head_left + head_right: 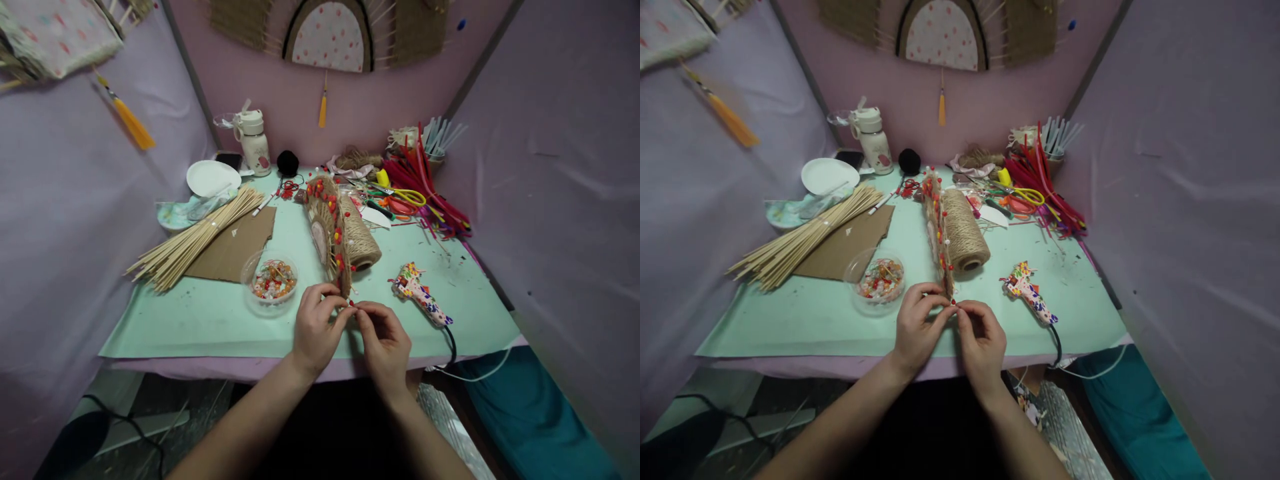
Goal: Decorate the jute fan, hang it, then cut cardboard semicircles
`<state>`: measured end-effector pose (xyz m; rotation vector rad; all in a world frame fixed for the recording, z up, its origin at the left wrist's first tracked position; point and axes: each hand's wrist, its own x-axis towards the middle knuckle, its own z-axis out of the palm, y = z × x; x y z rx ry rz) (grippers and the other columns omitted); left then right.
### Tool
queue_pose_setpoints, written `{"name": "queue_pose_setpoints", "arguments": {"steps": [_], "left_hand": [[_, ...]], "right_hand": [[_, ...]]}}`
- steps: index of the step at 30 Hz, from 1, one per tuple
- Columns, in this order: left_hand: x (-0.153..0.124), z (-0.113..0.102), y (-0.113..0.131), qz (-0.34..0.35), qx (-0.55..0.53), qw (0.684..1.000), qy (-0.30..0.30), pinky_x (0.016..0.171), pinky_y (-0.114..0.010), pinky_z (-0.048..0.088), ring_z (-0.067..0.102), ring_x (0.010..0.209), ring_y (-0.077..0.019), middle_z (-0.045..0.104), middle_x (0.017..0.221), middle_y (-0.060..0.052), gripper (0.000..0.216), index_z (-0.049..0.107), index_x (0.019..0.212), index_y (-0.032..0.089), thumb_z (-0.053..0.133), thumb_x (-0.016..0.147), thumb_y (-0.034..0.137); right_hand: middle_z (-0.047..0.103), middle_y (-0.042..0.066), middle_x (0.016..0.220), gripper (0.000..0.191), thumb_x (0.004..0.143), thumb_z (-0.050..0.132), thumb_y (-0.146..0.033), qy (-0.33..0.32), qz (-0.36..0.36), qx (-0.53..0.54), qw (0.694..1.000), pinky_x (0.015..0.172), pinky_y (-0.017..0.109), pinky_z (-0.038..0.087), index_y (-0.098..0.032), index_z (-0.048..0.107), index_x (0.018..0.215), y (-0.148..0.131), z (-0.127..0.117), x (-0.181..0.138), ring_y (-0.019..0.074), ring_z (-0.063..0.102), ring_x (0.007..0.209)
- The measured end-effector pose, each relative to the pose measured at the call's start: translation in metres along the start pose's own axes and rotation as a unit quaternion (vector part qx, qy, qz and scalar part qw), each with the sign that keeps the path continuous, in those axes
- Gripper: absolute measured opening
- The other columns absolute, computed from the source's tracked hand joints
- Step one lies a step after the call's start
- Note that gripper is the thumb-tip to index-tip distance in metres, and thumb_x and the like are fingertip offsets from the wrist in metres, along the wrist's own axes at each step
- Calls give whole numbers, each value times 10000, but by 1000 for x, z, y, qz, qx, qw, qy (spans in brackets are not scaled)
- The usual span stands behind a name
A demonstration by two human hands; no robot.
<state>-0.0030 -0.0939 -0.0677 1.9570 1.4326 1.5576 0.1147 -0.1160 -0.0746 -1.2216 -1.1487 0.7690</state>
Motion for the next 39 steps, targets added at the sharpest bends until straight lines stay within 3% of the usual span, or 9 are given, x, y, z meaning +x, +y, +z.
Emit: {"name": "queue_pose_setpoints", "arguments": {"steps": [4, 14, 22, 31, 39], "left_hand": [[0, -2, 1, 24, 12, 1000, 3, 804, -339, 503, 592, 900, -186, 633, 917, -54, 33, 681, 838, 191, 678, 849, 223], [-1, -4, 1, 34, 21, 999, -10, 792, -341, 502, 585, 887, -186, 644, 915, -63, 50, 676, 880, 183, 648, 848, 156], [-2, -5, 1, 6, -6, 1000, -7, 798, -346, 504, 603, 885, -193, 649, 905, -58, 71, 641, 886, 197, 616, 846, 144], [19, -5, -1, -101, -39, 994, -26, 748, -323, 509, 611, 869, -183, 632, 1096, -101, 485, 497, 1245, 185, 536, 780, 55], [30, 0, -16, -151, -118, 977, -93, 731, -316, 513, 609, 904, -205, 622, 1203, -126, 763, 437, 1359, 202, 607, 635, 31]], "right_hand": [[680, 51, 877, 82, 867, 648, -291, 3, -18, 14, 1000, 782, 345, 566, -209, 661, 871, 1, 3, -1, 184, 646, 839], [684, 40, 837, 136, 808, 712, -303, 43, 19, 26, 999, 760, 336, 567, -196, 646, 860, 2, 8, 3, 175, 657, 793], [693, 33, 842, 289, 766, 749, -285, 84, 21, 26, 996, 737, 329, 574, -211, 547, 958, 2, 14, 2, 166, 682, 774], [698, 29, 839, 323, 788, 726, -240, 99, -17, 22, 995, 748, 335, 574, -224, 509, 1026, 5, 17, 0, 158, 691, 770], [710, 26, 845, 312, 785, 729, -190, 110, -27, 31, 993, 753, 323, 574, -224, 519, 1014, 5, 17, -1, 152, 700, 777]]}}
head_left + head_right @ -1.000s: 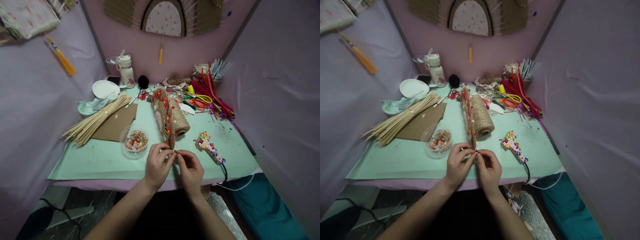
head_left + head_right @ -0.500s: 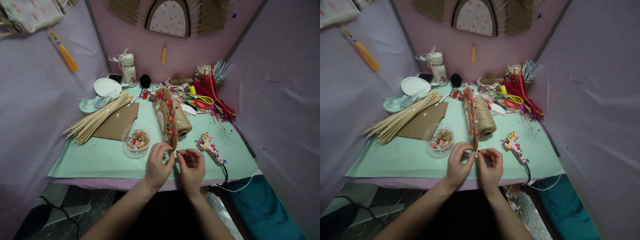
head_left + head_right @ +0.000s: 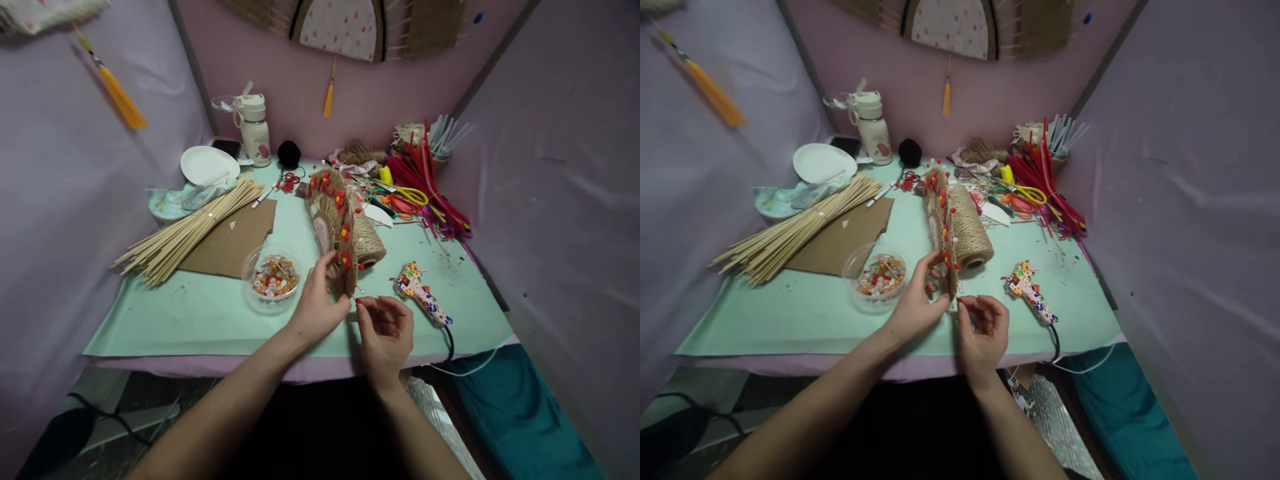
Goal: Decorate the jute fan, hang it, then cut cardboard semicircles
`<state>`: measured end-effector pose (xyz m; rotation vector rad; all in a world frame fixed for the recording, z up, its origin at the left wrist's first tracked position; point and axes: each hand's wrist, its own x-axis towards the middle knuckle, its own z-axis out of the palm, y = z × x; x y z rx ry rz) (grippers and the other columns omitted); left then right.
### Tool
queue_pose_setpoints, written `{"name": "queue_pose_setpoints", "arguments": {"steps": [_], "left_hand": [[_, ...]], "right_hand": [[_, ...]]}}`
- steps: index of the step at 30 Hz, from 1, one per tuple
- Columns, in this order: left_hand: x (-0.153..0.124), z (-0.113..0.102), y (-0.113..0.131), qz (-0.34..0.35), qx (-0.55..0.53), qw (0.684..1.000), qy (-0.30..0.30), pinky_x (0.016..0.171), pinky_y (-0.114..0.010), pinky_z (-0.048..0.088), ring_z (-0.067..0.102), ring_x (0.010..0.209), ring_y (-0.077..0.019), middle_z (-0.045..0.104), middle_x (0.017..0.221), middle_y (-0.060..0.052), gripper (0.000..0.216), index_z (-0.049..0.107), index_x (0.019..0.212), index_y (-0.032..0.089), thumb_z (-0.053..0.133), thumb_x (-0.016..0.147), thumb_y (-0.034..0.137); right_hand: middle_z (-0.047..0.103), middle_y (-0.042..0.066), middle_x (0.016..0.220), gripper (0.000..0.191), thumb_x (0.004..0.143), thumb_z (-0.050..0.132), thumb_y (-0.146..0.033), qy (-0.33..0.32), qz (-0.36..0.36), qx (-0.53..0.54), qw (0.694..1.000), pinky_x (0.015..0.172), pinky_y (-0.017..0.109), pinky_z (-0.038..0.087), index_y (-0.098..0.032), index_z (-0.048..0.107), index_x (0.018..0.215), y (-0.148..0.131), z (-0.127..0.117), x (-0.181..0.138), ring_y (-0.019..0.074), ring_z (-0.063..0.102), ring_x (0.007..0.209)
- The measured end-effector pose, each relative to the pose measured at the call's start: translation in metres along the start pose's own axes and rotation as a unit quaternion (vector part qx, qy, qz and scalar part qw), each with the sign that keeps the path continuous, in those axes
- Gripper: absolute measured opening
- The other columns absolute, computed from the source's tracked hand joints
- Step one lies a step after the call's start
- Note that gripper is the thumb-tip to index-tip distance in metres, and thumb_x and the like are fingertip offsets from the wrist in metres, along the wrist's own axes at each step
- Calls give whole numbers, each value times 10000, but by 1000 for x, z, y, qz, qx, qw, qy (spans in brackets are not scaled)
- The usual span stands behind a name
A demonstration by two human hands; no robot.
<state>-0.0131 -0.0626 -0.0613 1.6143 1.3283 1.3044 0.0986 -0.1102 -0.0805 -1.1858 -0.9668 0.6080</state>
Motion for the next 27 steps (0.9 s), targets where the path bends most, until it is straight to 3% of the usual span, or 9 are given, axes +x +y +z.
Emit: {"name": "queue_pose_setpoints", "arguments": {"steps": [13, 27], "left_hand": [[4, -9, 5, -65, -72, 993, -64, 838, -348, 449, 532, 1154, -253, 543, 1380, -122, 747, 397, 1400, 205, 651, 702, 127], [2, -8, 4, -69, -79, 992, -68, 849, -357, 444, 521, 1145, -253, 542, 1362, -127, 735, 392, 1397, 196, 644, 710, 133]], "right_hand": [[718, 9, 822, 347, 760, 746, -177, 7, -10, -2, 1000, 735, 314, 567, -218, 518, 1019, 1, 0, 1, 146, 700, 749], [719, 16, 807, 334, 754, 751, -212, 6, 13, -7, 1000, 738, 313, 569, -211, 522, 998, 0, -1, 2, 147, 701, 750]]}}
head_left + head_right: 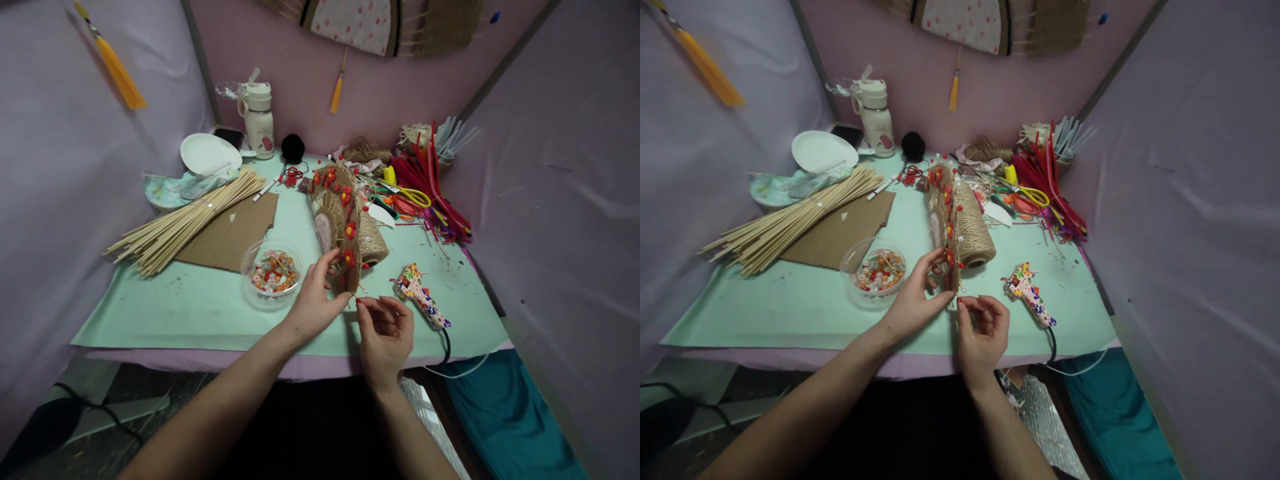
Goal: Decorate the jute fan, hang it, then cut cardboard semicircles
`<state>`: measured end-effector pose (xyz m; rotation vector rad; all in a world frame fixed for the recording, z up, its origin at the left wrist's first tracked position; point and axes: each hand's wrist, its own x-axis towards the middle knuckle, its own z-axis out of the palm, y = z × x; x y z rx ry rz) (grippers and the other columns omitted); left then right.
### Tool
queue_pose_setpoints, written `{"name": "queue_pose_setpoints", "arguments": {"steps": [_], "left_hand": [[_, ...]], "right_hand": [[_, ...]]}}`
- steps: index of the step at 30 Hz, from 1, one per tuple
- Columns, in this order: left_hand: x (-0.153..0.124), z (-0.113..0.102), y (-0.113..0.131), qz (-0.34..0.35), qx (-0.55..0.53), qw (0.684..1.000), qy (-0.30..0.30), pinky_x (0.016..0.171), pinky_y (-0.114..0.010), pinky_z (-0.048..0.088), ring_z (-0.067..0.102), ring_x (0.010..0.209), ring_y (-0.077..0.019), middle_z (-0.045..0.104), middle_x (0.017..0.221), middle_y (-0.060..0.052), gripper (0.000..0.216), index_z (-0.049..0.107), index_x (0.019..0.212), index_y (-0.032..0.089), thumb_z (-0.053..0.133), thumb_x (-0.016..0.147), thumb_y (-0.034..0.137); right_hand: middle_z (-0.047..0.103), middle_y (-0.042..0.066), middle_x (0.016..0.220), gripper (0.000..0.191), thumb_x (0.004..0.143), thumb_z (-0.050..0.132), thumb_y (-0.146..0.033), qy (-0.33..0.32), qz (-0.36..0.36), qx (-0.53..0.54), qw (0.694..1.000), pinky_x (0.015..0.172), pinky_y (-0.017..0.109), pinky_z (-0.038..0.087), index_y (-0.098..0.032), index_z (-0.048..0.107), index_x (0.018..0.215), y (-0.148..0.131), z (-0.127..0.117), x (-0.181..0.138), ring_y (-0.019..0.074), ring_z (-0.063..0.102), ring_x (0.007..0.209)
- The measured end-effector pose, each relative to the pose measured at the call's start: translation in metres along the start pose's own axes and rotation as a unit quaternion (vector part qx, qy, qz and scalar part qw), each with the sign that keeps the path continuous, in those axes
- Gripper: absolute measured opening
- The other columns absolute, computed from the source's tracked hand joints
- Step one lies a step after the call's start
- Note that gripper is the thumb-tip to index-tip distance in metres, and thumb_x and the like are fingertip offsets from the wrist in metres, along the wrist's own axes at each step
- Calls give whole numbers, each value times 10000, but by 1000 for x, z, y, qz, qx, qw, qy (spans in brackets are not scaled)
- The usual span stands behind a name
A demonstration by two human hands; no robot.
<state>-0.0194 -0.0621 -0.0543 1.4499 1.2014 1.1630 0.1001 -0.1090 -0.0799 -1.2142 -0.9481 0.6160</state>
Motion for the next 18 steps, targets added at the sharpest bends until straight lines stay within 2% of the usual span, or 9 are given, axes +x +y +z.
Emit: {"name": "queue_pose_setpoints", "arguments": {"steps": [18], "left_hand": [[-1, 1, -3, 13, -4, 1000, -6, 849, -353, 479, 528, 1161, -252, 533, 1348, -131, 754, 385, 1406, 213, 650, 707, 118]], "right_hand": [[724, 8, 791, 357, 718, 785, -251, -19, 83, 26, 996, 747, 313, 540, -213, 536, 971, 0, -6, 9, 159, 699, 758]]}}
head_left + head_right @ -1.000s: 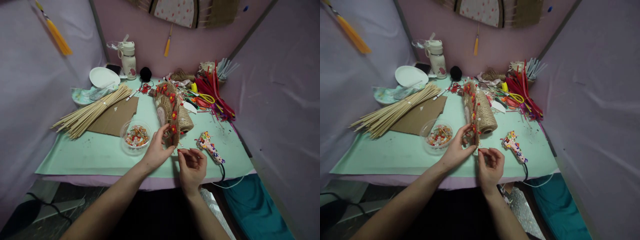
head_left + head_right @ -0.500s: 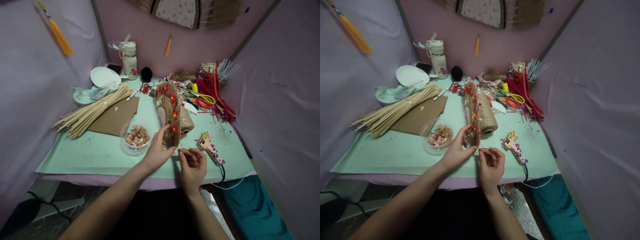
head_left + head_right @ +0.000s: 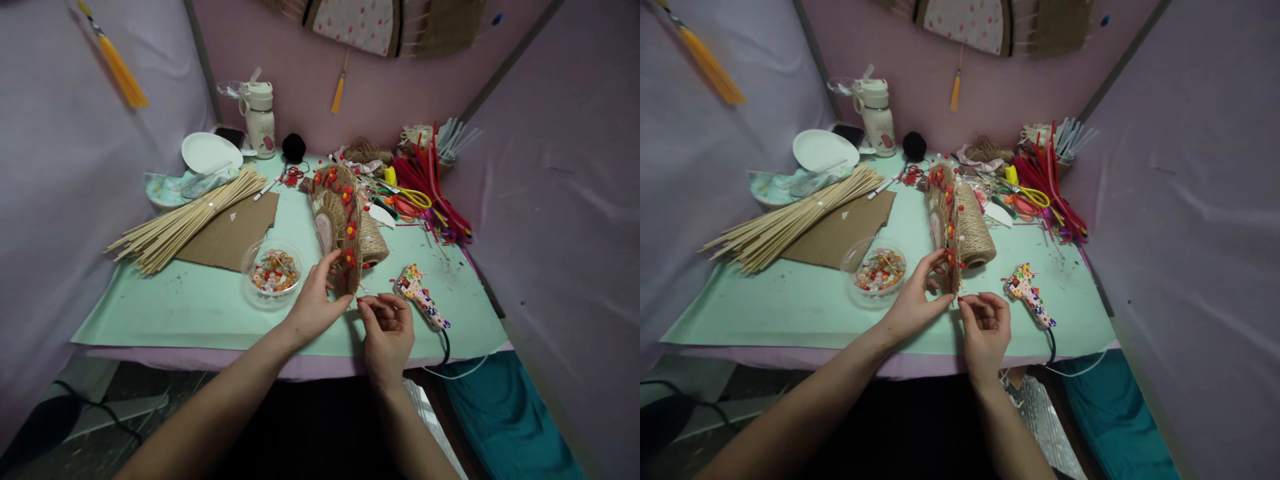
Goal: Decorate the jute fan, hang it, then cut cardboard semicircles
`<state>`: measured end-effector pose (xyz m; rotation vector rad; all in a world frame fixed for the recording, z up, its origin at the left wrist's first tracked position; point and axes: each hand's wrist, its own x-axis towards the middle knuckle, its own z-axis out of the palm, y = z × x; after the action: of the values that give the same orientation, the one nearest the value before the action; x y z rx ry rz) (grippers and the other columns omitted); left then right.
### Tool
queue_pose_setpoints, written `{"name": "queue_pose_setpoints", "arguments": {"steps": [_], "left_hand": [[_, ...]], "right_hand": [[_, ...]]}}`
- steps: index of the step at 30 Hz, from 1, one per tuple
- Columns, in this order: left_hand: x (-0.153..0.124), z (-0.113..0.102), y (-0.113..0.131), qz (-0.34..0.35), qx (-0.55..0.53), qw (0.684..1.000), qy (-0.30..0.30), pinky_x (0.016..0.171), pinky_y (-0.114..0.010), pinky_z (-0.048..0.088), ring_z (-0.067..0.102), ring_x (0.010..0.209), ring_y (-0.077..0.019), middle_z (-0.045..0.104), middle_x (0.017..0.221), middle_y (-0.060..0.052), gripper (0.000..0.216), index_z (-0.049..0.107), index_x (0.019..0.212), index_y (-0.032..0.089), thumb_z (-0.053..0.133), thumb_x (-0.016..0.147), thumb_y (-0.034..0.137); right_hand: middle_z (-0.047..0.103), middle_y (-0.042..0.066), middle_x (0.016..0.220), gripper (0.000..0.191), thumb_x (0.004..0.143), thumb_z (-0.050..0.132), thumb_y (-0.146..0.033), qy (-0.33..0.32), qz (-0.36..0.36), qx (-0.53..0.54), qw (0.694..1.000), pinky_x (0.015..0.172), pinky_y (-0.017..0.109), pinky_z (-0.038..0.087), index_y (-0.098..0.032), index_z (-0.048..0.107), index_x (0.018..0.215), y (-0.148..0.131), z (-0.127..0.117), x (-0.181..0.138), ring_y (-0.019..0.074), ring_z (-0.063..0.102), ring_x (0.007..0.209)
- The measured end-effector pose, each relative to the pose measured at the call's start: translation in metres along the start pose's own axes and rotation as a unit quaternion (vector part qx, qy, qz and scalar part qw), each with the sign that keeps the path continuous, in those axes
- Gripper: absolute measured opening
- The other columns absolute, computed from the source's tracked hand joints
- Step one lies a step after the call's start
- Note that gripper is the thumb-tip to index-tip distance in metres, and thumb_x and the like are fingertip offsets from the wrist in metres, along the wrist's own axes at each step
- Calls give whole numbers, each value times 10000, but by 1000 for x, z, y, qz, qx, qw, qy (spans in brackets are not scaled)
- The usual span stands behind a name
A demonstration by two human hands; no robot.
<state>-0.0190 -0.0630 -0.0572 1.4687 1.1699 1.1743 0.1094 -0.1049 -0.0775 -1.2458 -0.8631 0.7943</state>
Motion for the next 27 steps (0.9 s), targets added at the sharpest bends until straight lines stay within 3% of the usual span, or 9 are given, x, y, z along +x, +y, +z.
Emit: {"name": "queue_pose_setpoints", "arguments": {"steps": [14, 21, 27], "left_hand": [[-1, 1, 0, 9, -17, 1000, -10, 880, -380, 508, 556, 1131, -242, 515, 1362, -133, 757, 365, 1414, 219, 644, 719, 114], [-1, 1, -2, 21, 0, 1000, -1, 1009, -422, 454, 466, 1300, -266, 500, 1404, -133, 747, 391, 1403, 228, 653, 715, 104], [0, 1, -2, 13, 0, 1000, -10, 1056, -439, 419, 474, 1317, -263, 495, 1428, -136, 741, 370, 1408, 220, 645, 730, 104]], "right_hand": [[713, 9, 799, 367, 728, 781, -300, -12, 13, -19, 1000, 763, 326, 543, -208, 531, 980, 0, -3, 2, 159, 693, 764], [710, 10, 800, 378, 723, 785, -315, -14, 15, -22, 1000, 764, 329, 532, -208, 527, 978, 1, -3, 3, 164, 688, 763], [707, 1, 789, 367, 725, 782, -294, -15, 14, -9, 1000, 753, 312, 525, -208, 532, 981, 1, -3, 3, 154, 684, 753]]}}
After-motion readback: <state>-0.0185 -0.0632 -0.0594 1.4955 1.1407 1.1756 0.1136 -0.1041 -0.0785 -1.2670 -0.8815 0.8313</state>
